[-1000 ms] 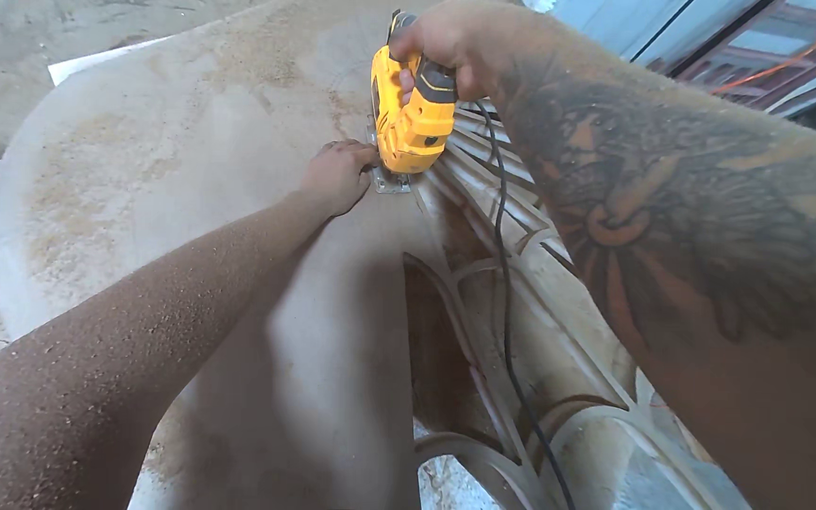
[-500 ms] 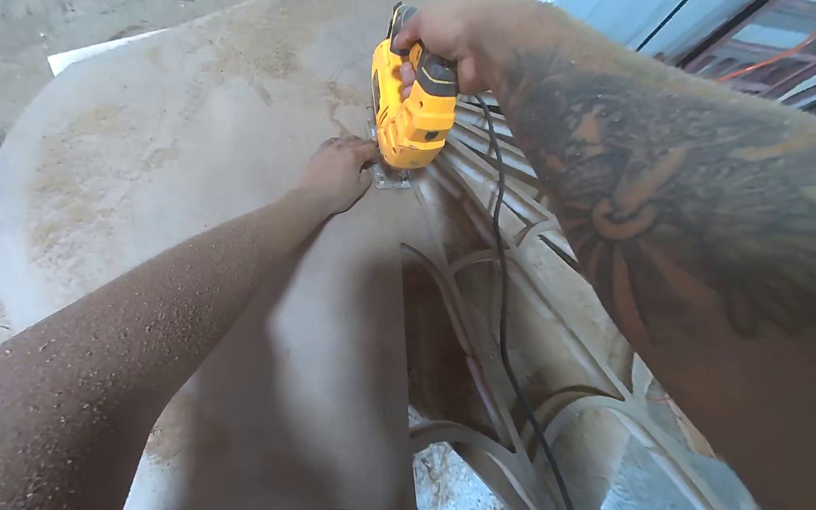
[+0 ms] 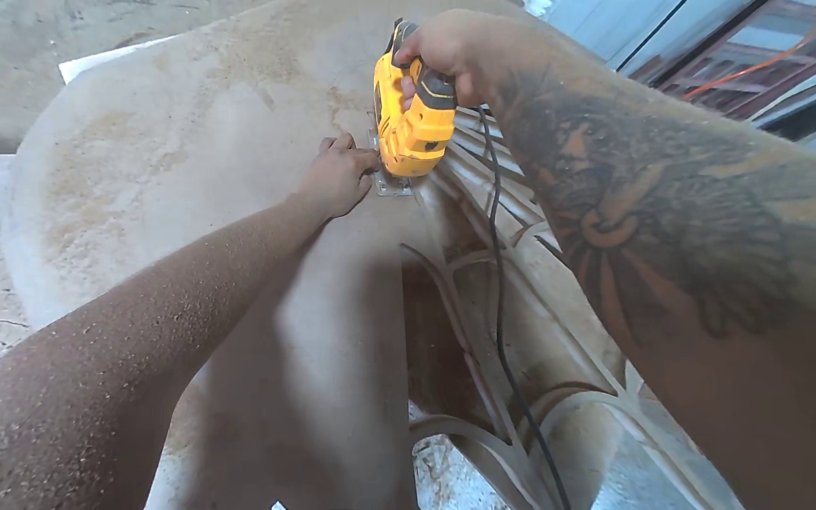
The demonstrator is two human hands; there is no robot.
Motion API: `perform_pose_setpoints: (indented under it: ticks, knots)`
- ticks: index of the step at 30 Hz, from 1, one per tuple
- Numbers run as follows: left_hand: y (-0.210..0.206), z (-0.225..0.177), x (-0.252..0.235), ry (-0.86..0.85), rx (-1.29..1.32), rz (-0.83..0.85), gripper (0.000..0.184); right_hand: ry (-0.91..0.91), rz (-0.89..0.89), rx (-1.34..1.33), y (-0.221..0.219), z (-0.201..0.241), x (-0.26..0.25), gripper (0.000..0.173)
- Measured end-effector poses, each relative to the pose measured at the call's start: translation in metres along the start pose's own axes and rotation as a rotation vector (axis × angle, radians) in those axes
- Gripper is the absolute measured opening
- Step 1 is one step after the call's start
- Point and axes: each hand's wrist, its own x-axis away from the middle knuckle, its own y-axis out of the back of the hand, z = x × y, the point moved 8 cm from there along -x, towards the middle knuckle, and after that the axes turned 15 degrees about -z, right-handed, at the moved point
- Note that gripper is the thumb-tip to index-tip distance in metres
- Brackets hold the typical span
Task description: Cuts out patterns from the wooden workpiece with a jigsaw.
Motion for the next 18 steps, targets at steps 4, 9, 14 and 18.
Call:
perform_pose_setpoints:
  ticks: [4, 9, 14, 18]
  knots:
    - [-0.001, 0.0, 0.001, -0.009, -0.02, 0.037, 0.034, -0.018, -0.022, 0.022, 0.001, -0.001, 0.003, 0.025]
    - [-0.002, -0.002, 0.002, -0.021, -0.018, 0.052, 0.034, -0.035, -0.01, 0.003, 0.0, -0.004, 0.005, 0.024]
    - [-0.001, -0.003, 0.002, -0.017, -0.02, 0.024, 0.035, -0.043, -0.011, 0.004, 0.002, -0.005, 0.003, 0.024]
    - [-0.007, -0.008, 0.014, 0.105, -0.056, 0.076, 0.038, -0.021, 0.006, 0.018, -0.002, -0.006, 0.0, 0.024]
